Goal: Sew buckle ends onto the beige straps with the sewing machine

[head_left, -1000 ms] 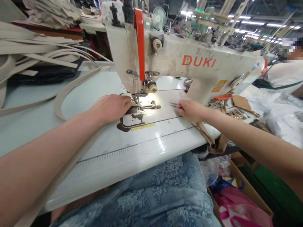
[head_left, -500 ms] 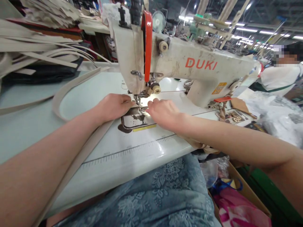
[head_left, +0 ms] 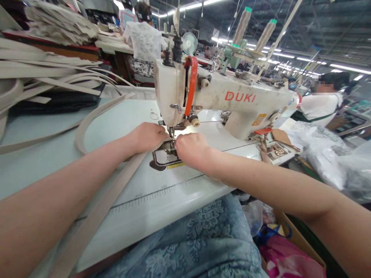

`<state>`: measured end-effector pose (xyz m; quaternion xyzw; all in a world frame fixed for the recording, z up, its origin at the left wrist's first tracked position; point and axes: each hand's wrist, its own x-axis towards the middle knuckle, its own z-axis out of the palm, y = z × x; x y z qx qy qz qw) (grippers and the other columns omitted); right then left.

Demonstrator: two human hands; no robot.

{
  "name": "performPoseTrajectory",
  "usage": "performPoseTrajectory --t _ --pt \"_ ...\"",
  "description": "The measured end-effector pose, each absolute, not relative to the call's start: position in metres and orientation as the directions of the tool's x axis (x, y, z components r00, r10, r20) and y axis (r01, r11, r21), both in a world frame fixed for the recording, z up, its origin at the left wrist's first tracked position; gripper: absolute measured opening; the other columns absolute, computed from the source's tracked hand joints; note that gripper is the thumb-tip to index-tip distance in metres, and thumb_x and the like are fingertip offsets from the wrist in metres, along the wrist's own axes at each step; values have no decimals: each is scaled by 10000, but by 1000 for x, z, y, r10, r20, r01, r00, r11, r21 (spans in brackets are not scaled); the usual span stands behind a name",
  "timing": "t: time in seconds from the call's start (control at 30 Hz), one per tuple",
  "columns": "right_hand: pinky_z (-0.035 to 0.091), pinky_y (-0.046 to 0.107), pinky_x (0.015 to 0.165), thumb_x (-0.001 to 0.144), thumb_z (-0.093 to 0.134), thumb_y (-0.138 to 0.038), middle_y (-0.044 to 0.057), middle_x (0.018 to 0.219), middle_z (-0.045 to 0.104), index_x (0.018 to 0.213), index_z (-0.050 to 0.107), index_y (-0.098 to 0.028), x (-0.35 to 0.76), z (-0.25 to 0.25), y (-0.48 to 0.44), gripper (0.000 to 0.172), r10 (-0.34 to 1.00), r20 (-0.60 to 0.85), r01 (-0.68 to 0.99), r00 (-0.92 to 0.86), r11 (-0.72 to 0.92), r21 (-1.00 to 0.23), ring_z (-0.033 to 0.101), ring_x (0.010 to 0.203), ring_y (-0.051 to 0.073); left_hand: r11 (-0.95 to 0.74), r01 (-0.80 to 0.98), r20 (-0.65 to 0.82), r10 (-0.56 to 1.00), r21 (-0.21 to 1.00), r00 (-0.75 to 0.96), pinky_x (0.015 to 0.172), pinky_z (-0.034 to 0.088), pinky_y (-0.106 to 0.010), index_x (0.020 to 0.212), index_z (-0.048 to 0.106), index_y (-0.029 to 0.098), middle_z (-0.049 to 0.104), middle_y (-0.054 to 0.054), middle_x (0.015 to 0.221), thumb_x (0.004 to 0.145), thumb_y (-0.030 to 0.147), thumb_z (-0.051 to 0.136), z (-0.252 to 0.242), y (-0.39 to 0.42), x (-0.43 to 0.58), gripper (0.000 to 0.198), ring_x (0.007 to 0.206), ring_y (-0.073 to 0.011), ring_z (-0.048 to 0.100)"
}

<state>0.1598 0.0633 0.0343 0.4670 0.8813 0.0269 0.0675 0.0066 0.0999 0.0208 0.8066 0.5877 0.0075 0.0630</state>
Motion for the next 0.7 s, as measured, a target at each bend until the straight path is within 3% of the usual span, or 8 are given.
performPoseTrajectory --t 0.47,0.7 --pt "493 385 858 858 445 -100 241 1084 636 1093 611 -43 150 35 58 293 872 -171 874 -459 478 91 601 1067 297 -249 955 -96 959 161 266 778 432 -300 927 713 148 712 -115 1028 811 445 297 23 100 7 524 963 -286 635" --pt "472 393 891 845 463 -103 241 1131 608 1090 599 -60 144 29 52 283 922 -167 937 -349 340 -81 567 1111 304 -258 917 -105 948 306 302 685 455 -299 786 689 164 726 -100 857 772 447 370 23 105 2 427 813 -262 650"
